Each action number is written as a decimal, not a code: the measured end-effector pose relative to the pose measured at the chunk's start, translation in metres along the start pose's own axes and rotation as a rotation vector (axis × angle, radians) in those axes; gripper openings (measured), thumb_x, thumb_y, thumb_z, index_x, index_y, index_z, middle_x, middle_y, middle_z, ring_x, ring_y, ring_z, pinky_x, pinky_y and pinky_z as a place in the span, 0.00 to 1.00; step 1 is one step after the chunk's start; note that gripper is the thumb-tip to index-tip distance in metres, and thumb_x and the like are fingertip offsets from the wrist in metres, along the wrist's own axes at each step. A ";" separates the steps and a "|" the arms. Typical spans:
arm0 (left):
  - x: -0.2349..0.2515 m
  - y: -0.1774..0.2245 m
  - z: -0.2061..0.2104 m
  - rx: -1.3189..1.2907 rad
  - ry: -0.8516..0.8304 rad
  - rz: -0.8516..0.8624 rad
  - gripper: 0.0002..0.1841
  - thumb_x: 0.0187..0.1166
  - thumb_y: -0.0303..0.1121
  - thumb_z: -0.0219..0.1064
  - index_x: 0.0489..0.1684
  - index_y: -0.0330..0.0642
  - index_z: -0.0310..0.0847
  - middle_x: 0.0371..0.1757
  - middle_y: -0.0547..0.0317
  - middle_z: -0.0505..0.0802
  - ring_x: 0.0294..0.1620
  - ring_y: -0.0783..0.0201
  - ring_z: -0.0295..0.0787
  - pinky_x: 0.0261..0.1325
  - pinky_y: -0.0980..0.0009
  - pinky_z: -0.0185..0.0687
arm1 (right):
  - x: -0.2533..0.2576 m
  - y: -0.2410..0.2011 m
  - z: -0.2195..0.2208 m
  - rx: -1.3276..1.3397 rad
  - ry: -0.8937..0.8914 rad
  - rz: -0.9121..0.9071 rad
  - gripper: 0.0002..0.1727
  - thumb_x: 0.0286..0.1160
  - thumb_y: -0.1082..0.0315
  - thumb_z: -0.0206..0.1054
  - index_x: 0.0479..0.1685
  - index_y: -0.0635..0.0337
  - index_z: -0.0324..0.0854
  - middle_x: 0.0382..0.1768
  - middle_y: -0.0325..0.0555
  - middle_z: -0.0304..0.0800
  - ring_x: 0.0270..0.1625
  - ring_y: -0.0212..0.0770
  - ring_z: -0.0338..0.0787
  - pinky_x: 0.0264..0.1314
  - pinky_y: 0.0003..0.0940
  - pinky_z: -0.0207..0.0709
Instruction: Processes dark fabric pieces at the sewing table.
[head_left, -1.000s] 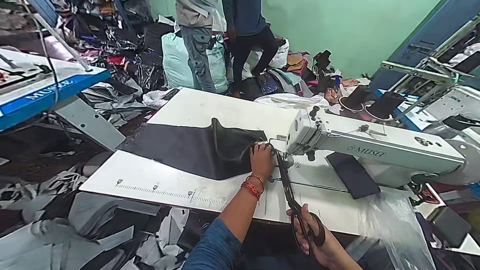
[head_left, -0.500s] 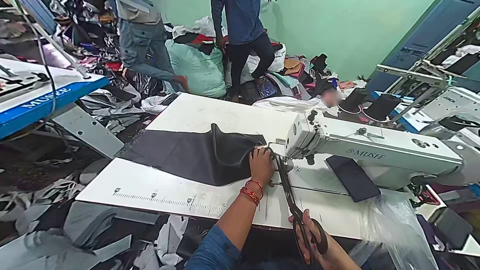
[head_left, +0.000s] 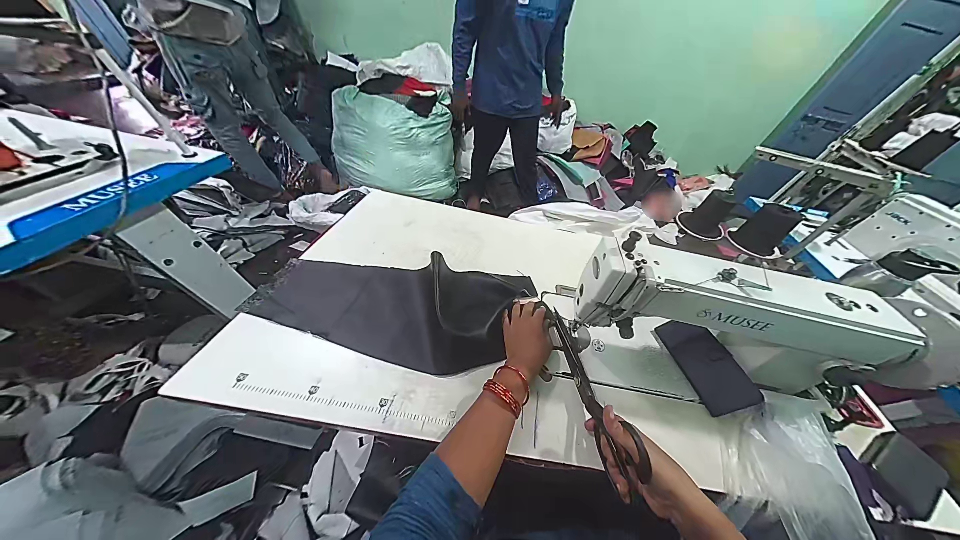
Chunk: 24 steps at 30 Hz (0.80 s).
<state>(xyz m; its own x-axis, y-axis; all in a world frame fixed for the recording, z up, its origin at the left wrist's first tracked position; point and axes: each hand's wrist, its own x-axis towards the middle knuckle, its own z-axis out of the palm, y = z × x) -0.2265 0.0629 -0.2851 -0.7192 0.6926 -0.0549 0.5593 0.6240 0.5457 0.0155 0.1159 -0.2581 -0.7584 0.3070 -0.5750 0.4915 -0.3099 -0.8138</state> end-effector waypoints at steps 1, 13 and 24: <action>0.000 0.000 0.000 -0.001 -0.002 0.000 0.23 0.89 0.38 0.54 0.81 0.46 0.76 0.87 0.48 0.75 0.94 0.44 0.55 0.92 0.38 0.41 | 0.000 0.000 0.000 -0.002 0.002 0.002 0.28 0.89 0.43 0.45 0.62 0.59 0.72 0.17 0.33 0.71 0.12 0.28 0.74 0.16 0.21 0.74; 0.000 0.000 0.001 0.019 0.001 0.002 0.23 0.90 0.38 0.52 0.81 0.47 0.76 0.86 0.49 0.75 0.93 0.44 0.56 0.92 0.38 0.42 | 0.004 -0.002 -0.003 -0.026 -0.025 0.010 0.29 0.88 0.41 0.46 0.62 0.58 0.71 0.17 0.34 0.71 0.12 0.29 0.74 0.16 0.22 0.75; 0.000 0.000 0.001 0.026 0.002 0.002 0.23 0.90 0.39 0.53 0.81 0.47 0.77 0.86 0.49 0.76 0.93 0.44 0.56 0.92 0.40 0.43 | 0.006 -0.003 -0.006 0.012 -0.049 0.007 0.30 0.87 0.39 0.47 0.61 0.59 0.72 0.17 0.32 0.71 0.12 0.27 0.73 0.16 0.20 0.74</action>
<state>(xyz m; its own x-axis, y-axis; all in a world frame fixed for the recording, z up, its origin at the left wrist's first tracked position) -0.2264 0.0635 -0.2857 -0.7190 0.6931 -0.0518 0.5713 0.6318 0.5239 0.0118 0.1247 -0.2594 -0.7751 0.2603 -0.5757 0.4921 -0.3228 -0.8085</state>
